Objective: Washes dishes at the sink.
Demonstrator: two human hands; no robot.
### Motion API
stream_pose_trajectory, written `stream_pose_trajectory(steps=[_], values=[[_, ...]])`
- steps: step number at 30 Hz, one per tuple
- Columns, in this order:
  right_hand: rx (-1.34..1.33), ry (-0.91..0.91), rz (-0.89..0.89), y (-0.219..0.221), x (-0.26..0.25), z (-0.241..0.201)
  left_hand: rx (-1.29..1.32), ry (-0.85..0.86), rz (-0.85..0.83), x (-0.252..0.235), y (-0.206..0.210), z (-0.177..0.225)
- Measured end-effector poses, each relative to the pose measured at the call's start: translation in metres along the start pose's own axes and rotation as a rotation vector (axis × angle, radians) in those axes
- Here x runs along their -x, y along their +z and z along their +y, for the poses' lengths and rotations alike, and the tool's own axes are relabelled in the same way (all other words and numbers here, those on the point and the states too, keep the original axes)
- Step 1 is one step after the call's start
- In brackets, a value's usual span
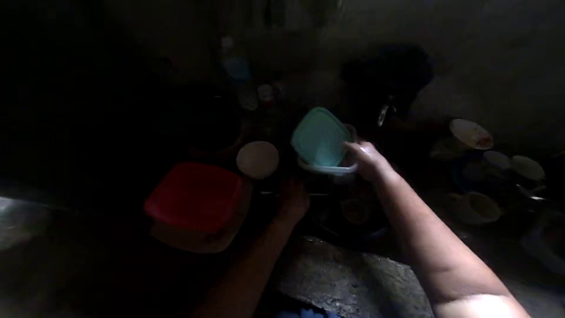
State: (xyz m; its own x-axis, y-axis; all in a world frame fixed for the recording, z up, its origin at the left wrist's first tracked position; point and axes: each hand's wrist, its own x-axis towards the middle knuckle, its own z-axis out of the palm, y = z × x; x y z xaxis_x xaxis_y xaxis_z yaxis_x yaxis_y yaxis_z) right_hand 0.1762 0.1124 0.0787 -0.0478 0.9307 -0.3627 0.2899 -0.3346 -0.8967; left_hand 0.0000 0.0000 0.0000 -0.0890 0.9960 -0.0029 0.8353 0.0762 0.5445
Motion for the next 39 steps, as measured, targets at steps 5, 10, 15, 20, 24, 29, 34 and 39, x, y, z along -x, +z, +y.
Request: stream_pose_trajectory(steps=[5, 10, 15, 20, 24, 29, 34, 39], values=[[0.119, 0.005, 0.273, -0.087, 0.021, 0.053, -0.202, -0.224, 0.042, -0.047, -0.047, -0.025], [0.383, -0.121, 0.449, -0.105, 0.023, 0.086, -0.294, -0.298, -0.138, -0.065, -0.047, -0.049], [0.568, -0.157, 0.459, -0.088, 0.010, 0.095, -0.280, -0.277, -0.220, -0.059, -0.044, -0.017], [0.572, -0.114, 0.461, -0.083, 0.001, 0.107, -0.282, -0.222, -0.172, -0.052, -0.033, -0.011], [0.611, -0.070, 0.456, -0.082, 0.003, 0.106, -0.207, -0.145, -0.135, -0.041, -0.037, -0.010], [0.690, -0.311, 0.602, -0.073, 0.026, 0.094, -0.155, 0.108, -0.158, -0.024, -0.052, 0.022], [0.696, -0.316, 0.075, -0.060, 0.059, 0.103, -0.018, 0.356, -0.205, -0.020, -0.026, 0.047], [0.905, -0.081, -0.415, -0.028, 0.068, 0.131, -0.102, 0.405, -0.329, -0.027, 0.030, 0.053]])
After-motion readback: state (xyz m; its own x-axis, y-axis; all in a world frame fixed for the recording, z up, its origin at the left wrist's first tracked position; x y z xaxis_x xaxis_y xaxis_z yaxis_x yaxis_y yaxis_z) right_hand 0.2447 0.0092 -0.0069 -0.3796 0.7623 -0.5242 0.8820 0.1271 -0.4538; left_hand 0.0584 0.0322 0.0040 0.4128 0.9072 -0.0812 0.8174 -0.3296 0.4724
